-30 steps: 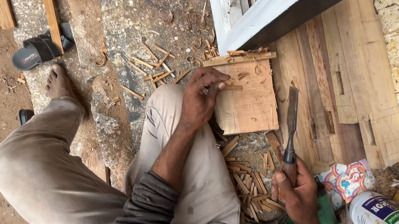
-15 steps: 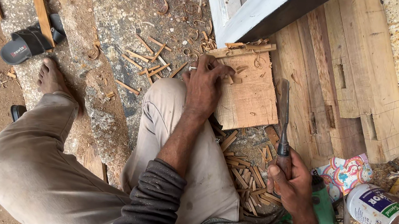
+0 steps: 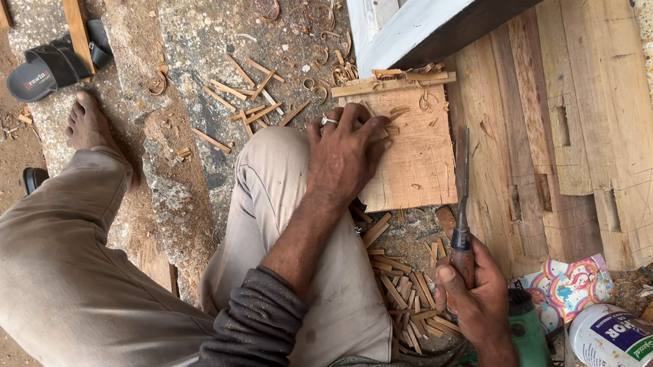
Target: The person sits on the ground and uses a chisel to carve a small piece of wood. They repeatedly chip away at the wood surface, creating wood shavings that accumulate around the work area.
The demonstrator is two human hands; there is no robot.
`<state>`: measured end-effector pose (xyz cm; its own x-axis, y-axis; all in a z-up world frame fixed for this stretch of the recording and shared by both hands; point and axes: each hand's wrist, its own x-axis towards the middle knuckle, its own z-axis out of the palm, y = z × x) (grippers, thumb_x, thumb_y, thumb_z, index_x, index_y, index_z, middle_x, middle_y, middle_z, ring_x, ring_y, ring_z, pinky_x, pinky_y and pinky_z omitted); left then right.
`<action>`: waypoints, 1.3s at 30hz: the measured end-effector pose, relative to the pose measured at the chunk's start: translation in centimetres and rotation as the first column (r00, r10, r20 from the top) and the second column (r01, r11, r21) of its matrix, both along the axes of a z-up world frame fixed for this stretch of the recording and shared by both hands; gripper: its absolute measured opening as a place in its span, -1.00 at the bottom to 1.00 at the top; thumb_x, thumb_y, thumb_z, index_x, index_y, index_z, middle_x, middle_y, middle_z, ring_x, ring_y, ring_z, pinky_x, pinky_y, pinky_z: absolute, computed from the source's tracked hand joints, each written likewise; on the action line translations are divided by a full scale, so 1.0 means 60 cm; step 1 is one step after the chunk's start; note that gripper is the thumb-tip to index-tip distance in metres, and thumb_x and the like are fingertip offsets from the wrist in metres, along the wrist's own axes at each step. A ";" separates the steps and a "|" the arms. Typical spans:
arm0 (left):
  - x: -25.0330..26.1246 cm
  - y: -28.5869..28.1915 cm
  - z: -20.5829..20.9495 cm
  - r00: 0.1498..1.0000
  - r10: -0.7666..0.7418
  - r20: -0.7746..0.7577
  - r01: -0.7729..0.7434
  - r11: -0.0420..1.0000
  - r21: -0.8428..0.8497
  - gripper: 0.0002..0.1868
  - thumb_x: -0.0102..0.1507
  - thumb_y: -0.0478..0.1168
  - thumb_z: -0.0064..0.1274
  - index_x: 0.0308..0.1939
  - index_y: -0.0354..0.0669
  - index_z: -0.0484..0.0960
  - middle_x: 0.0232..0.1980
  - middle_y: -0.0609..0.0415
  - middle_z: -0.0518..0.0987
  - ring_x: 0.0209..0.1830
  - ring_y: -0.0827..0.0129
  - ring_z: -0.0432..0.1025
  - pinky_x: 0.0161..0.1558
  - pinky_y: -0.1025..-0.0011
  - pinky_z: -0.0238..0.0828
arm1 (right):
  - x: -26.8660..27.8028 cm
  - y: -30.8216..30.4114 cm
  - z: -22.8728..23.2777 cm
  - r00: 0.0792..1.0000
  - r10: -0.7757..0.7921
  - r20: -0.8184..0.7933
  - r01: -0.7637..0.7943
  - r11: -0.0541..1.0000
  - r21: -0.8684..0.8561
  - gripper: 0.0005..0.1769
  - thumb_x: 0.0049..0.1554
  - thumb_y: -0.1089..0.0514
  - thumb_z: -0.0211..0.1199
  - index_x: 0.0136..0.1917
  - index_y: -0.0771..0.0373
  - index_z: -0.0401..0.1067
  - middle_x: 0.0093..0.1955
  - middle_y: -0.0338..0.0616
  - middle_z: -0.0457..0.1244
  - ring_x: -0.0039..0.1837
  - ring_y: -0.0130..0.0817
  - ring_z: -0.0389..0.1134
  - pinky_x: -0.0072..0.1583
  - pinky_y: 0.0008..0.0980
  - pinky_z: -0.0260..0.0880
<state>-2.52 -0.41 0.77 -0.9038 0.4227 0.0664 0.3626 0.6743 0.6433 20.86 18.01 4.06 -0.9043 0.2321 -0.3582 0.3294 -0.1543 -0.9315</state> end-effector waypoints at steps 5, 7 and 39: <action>0.002 0.003 -0.016 0.998 0.038 -0.040 -0.035 0.997 0.070 -0.68 0.26 -0.01 0.21 0.08 0.13 0.74 0.03 0.18 0.62 -0.06 0.26 0.51 0.23 -0.07 0.18 | -0.004 -0.001 -0.001 0.998 0.004 0.060 -0.010 0.994 0.109 -0.26 0.16 0.15 0.30 0.51 0.41 0.14 -0.25 -0.19 0.29 -0.33 -0.53 0.31 -0.34 -0.46 0.39; 0.003 0.002 -0.020 1.000 0.015 -0.011 -0.014 0.998 0.063 -0.70 0.28 -0.02 0.19 0.09 0.14 0.74 0.04 0.21 0.62 -0.03 0.27 0.50 0.22 -0.02 0.20 | -0.005 -0.001 -0.003 0.997 0.010 0.082 -0.022 0.989 0.148 -0.25 0.14 0.13 0.32 0.52 0.39 0.15 -0.26 -0.22 0.28 -0.33 -0.54 0.29 -0.33 -0.47 0.38; -0.006 0.002 -0.004 0.986 0.147 0.084 -0.154 0.984 0.089 -0.60 0.21 -0.36 0.20 0.05 0.22 0.78 0.08 0.29 0.64 0.16 0.28 0.43 0.28 0.01 0.13 | -0.056 -0.054 0.042 0.967 0.206 0.147 -0.239 0.552 0.799 -0.31 0.20 0.04 0.23 0.53 0.28 0.21 0.13 0.20 0.39 0.11 -0.03 0.51 0.05 -0.13 0.56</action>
<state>-2.89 -0.26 0.52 -0.9606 0.2765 0.0276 0.2087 0.6522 0.7288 17.51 14.76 6.57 -0.9602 0.2310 -0.1568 0.2778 0.7355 -0.6179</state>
